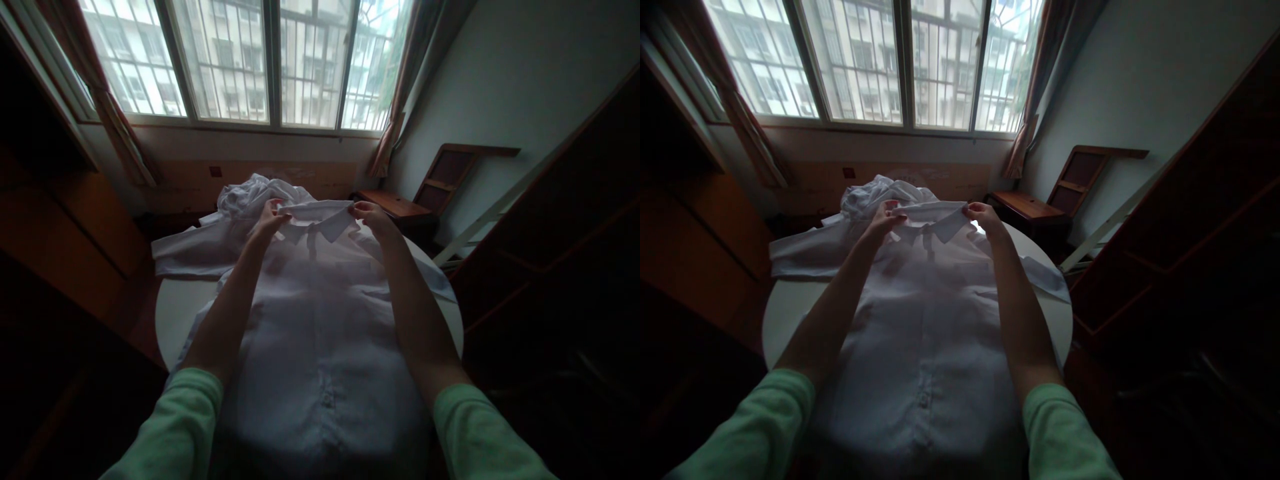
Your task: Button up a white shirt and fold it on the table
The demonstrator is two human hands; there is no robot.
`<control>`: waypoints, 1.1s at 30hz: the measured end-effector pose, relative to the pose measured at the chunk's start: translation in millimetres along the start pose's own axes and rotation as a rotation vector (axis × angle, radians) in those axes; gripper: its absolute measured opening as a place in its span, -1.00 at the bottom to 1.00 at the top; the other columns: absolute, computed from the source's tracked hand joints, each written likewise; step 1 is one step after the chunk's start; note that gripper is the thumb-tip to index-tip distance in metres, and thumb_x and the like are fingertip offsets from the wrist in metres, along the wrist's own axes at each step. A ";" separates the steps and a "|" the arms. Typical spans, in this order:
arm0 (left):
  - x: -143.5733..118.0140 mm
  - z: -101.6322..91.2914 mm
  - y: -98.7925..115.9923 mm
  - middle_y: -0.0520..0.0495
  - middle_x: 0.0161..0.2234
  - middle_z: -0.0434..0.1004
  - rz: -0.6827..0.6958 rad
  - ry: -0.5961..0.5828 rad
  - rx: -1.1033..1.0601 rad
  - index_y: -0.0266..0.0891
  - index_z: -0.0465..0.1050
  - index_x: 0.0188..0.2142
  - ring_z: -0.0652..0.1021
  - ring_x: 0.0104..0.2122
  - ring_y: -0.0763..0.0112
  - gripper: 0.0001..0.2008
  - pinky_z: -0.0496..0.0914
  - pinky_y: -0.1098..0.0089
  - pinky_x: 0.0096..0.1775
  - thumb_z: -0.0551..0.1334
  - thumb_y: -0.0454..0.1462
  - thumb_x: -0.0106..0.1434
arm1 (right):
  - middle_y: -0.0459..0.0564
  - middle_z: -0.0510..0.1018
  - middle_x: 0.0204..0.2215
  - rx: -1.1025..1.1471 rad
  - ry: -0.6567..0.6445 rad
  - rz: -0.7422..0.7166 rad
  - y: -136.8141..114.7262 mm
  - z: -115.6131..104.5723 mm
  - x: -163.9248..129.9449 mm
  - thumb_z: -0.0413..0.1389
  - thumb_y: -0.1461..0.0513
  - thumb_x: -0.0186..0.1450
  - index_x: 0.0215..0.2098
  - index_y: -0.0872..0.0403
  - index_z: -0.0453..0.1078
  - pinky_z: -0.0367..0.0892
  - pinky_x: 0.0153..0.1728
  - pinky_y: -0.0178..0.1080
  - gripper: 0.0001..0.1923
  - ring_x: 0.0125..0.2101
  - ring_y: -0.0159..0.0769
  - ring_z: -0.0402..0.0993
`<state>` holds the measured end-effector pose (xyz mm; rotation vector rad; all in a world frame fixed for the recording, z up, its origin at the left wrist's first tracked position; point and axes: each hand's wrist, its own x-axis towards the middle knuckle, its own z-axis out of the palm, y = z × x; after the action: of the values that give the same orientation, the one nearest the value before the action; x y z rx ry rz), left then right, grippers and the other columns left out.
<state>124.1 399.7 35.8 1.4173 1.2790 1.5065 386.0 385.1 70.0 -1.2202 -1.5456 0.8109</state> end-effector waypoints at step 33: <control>-6.3 -0.7 -0.1 0.13 -0.73 0.20 -0.052 0.214 0.090 -0.25 0.22 -0.60 0.28 -0.70 0.57 -0.82 0.14 0.54 -0.59 0.23 -0.45 -0.18 | -0.09 0.37 -0.72 -0.647 -0.085 0.178 8.6 6.2 0.0 0.18 0.25 0.02 -0.63 0.13 0.34 0.17 -0.57 -0.36 -0.86 -0.60 -0.36 0.37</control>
<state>124.4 393.6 34.0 1.2944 1.5181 1.6175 382.8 387.9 60.2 -1.8258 -1.8619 0.4808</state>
